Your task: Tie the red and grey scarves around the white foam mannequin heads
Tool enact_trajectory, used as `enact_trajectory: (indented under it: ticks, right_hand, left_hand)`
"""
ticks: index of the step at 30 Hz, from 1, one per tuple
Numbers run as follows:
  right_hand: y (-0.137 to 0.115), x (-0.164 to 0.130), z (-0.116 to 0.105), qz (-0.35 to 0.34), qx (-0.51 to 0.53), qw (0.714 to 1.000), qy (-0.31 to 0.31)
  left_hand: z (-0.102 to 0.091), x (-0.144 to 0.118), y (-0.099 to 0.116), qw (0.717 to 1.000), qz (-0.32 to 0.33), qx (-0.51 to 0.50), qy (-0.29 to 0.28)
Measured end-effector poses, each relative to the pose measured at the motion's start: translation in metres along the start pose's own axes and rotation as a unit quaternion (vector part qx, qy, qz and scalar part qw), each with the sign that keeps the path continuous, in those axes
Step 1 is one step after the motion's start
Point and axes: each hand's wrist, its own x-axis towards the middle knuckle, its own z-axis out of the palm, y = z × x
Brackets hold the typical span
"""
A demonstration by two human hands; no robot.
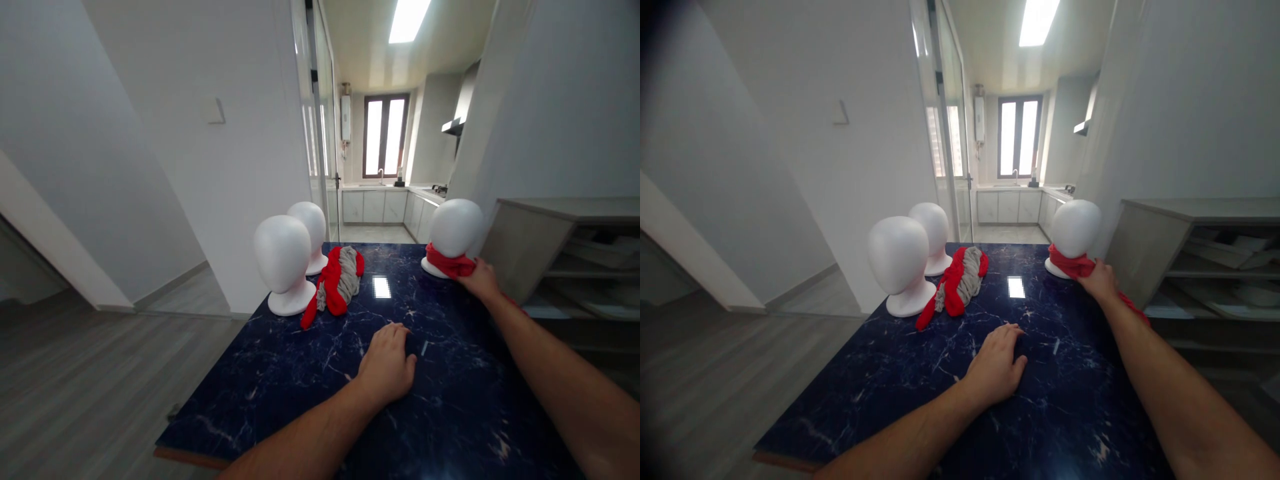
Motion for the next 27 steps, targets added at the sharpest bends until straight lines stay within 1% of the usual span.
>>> enact_trajectory:
  ticks: [2,4,7,9,11,13,17,20,22,24,26,27]
  right_hand:
    - [0.010,-0.016,-0.013,-0.006,-0.052,0.999,-0.011]
    - [0.023,-0.030,-0.028,-0.003,-0.097,0.994,-0.048]
    - [0.039,-0.046,-0.052,0.021,-0.112,0.987,-0.110]
    - [0.040,-0.058,-0.064,0.022,-0.116,0.986,-0.119]
    - [0.028,-0.074,-0.071,0.006,-0.119,0.986,-0.117]
    - [0.006,-0.093,-0.071,-0.026,-0.108,0.987,-0.115]
    - [-0.049,-0.133,-0.060,-0.105,-0.041,0.985,-0.131]
    - [-0.078,-0.158,-0.053,-0.131,0.009,0.983,-0.129]
    - [-0.085,-0.168,-0.053,-0.136,0.026,0.985,-0.102]
    - [-0.083,-0.173,-0.056,-0.153,0.034,0.986,-0.062]
    - [-0.077,-0.173,-0.058,-0.166,0.036,0.985,-0.039]
    - [-0.074,-0.172,-0.059,-0.164,0.038,0.985,-0.037]
  left_hand:
    - [0.002,0.001,-0.002,1.000,0.004,0.002,0.002]
    - [0.003,0.002,-0.004,1.000,0.010,0.002,0.005]
    - [0.004,0.003,-0.006,1.000,0.013,-0.004,0.010]
    - [0.005,0.004,-0.007,1.000,0.012,-0.009,0.014]
    - [0.005,0.005,-0.008,1.000,0.011,-0.015,0.018]
    - [0.006,0.007,-0.010,1.000,0.010,-0.019,0.021]
    - [0.006,0.007,-0.014,0.999,0.013,-0.027,0.025]
    - [0.005,0.006,-0.015,0.998,0.018,-0.044,0.035]
    - [0.003,0.007,-0.013,0.996,0.016,-0.071,0.048]
    - [-0.003,0.011,-0.010,0.992,-0.010,-0.110,0.063]
    - [-0.016,0.014,-0.009,0.982,-0.074,-0.160,0.068]
    - [-0.026,0.014,-0.011,0.975,-0.108,-0.180,0.066]
